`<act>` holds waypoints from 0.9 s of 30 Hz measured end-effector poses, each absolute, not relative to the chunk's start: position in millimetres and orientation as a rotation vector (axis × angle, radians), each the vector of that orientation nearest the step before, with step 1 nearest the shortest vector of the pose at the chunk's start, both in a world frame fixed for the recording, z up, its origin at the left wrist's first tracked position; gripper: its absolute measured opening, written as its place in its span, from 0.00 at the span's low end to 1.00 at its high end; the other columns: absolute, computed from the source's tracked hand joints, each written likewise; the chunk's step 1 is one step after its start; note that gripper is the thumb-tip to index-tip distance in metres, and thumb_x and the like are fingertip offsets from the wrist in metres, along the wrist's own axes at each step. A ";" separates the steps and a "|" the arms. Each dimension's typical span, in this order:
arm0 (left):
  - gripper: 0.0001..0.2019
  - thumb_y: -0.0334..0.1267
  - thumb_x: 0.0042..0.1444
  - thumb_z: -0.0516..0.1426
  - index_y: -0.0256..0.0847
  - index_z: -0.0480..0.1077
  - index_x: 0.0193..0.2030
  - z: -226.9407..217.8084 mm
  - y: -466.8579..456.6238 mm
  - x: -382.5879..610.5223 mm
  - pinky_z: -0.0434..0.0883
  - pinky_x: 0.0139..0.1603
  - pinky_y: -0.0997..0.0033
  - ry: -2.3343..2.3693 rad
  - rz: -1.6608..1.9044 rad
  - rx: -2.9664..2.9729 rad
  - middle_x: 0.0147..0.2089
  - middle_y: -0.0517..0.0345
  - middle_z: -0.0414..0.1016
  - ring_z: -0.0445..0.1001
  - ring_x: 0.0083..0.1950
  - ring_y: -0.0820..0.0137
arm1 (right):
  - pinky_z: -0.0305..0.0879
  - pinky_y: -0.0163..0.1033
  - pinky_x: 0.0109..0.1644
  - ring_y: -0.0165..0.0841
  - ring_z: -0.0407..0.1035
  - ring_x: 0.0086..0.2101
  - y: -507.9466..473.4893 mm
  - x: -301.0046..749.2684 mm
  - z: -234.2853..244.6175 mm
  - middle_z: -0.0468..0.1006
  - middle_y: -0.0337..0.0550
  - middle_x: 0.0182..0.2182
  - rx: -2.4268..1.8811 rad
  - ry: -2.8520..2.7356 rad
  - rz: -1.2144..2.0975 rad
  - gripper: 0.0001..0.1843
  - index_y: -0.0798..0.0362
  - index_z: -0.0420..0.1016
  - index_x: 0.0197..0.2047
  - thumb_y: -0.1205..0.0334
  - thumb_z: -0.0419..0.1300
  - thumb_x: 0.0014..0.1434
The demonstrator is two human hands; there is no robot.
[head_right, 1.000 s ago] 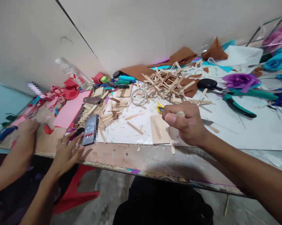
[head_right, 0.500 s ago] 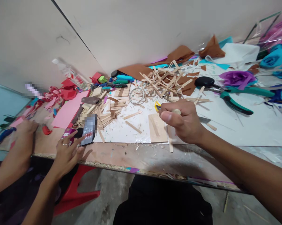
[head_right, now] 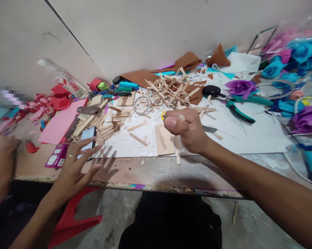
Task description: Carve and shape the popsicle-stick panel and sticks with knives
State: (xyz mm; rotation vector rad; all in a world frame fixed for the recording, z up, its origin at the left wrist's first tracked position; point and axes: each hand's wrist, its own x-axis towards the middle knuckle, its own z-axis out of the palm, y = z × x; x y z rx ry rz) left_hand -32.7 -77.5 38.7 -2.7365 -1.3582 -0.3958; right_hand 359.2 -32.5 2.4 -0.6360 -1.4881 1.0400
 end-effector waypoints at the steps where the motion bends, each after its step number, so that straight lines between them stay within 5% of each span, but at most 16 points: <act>1: 0.27 0.45 0.71 0.57 0.55 0.60 0.74 40.6 -75.1 -12.5 0.66 0.72 0.41 -1.245 -0.383 -2.824 0.74 0.46 0.62 0.64 0.73 0.47 | 0.39 0.45 0.27 0.29 0.43 0.20 -32.3 357.4 4.0 0.50 0.33 0.17 -0.594 -1.436 1.052 0.32 0.49 0.57 0.21 0.38 0.58 0.69; 11: 0.28 0.58 0.71 0.54 0.44 0.71 0.68 18.9 -12.2 120.9 0.67 0.71 0.39 -0.522 -0.140 -3.193 0.73 0.36 0.67 0.65 0.75 0.44 | 0.40 0.39 0.21 0.26 0.38 0.15 -29.6 358.0 26.7 0.45 0.30 0.12 -0.536 -1.223 1.234 0.37 0.49 0.54 0.17 0.28 0.55 0.64; 20: 0.33 0.62 0.68 0.56 0.47 0.67 0.73 1.2 -0.7 130.6 0.62 0.75 0.39 -0.301 -0.304 -3.267 0.76 0.36 0.62 0.60 0.78 0.44 | 0.48 0.41 0.22 0.26 0.44 0.15 -28.1 372.1 34.7 0.47 0.32 0.13 -0.510 -1.345 1.422 0.41 0.49 0.52 0.19 0.22 0.40 0.67; 27: 0.35 0.64 0.66 0.58 0.52 0.66 0.74 -10.3 6.4 126.2 0.59 0.77 0.35 -0.368 -0.318 -3.360 0.78 0.41 0.59 0.58 0.79 0.44 | 0.43 0.40 0.20 0.26 0.40 0.15 -28.2 352.3 24.5 0.45 0.31 0.13 -0.509 -1.175 1.462 0.39 0.49 0.51 0.19 0.27 0.44 0.70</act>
